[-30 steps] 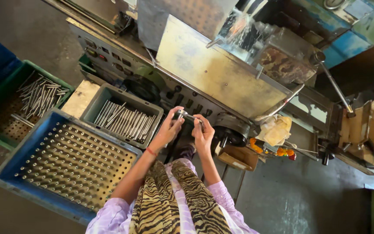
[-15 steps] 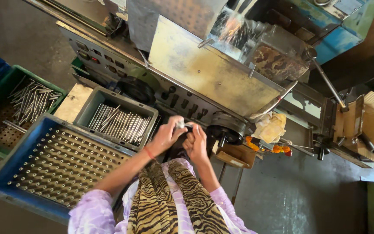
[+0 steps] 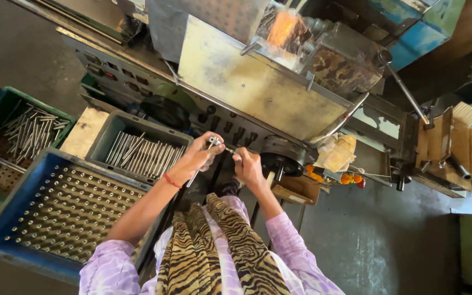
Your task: The person repeatedly picks up metal rods from a tray, places each rod into a grinding machine, and operates a lever to grind the rod. After each grind, the person removes the rod and places it into a separate tray. The cycle continues with multiple rods.
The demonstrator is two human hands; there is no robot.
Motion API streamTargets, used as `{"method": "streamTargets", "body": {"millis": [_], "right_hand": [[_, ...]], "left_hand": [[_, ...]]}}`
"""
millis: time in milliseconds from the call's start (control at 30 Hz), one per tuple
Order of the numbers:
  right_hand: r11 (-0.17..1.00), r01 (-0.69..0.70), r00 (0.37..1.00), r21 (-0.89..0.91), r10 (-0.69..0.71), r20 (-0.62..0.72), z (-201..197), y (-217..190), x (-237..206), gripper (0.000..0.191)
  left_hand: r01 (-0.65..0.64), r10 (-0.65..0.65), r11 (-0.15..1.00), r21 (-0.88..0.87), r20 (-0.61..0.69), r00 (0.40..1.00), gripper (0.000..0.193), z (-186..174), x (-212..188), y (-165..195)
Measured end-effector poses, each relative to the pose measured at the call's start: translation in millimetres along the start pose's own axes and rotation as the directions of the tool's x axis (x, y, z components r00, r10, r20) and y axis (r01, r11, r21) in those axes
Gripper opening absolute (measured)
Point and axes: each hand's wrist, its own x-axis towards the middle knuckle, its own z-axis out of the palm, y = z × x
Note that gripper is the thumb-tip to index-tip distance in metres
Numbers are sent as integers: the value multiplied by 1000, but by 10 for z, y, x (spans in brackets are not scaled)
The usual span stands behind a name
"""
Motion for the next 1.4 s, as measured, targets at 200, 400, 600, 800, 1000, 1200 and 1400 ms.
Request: {"method": "streamTargets", "body": {"millis": [200, 400, 600, 800, 1000, 1200, 1400], "right_hand": [[988, 153, 982, 4, -152, -111, 9, 90, 58, 17], [991, 136, 977, -19, -137, -160, -31, 59, 70, 25], [985, 161, 978, -64, -168, -126, -205, -136, 224, 33], [976, 212, 977, -46, -212, -13, -483, -327, 158, 38], [999, 30, 994, 19, -28, -104, -415, -298, -60, 43], [999, -31, 996, -15, 30, -89, -482, -248, -27, 34], [993, -118, 992, 21, 117, 50, -685, -322, 111, 21]], "left_hand": [[-32, 45, 984, -176, 72, 996, 19, 219, -88, 33], [-193, 194, 981, -32, 42, 980, 21, 291, -72, 117], [-480, 490, 863, 156, -26, 872, 23, 375, -135, 151], [-429, 444, 887, 169, -59, 894, 25, 540, -350, 128], [-468, 492, 849, 244, -45, 869, 24, 640, -320, 80], [-415, 410, 901, 125, 62, 910, 20, 634, -136, 86], [-108, 119, 984, -142, 74, 990, 19, 566, -77, 104]]}}
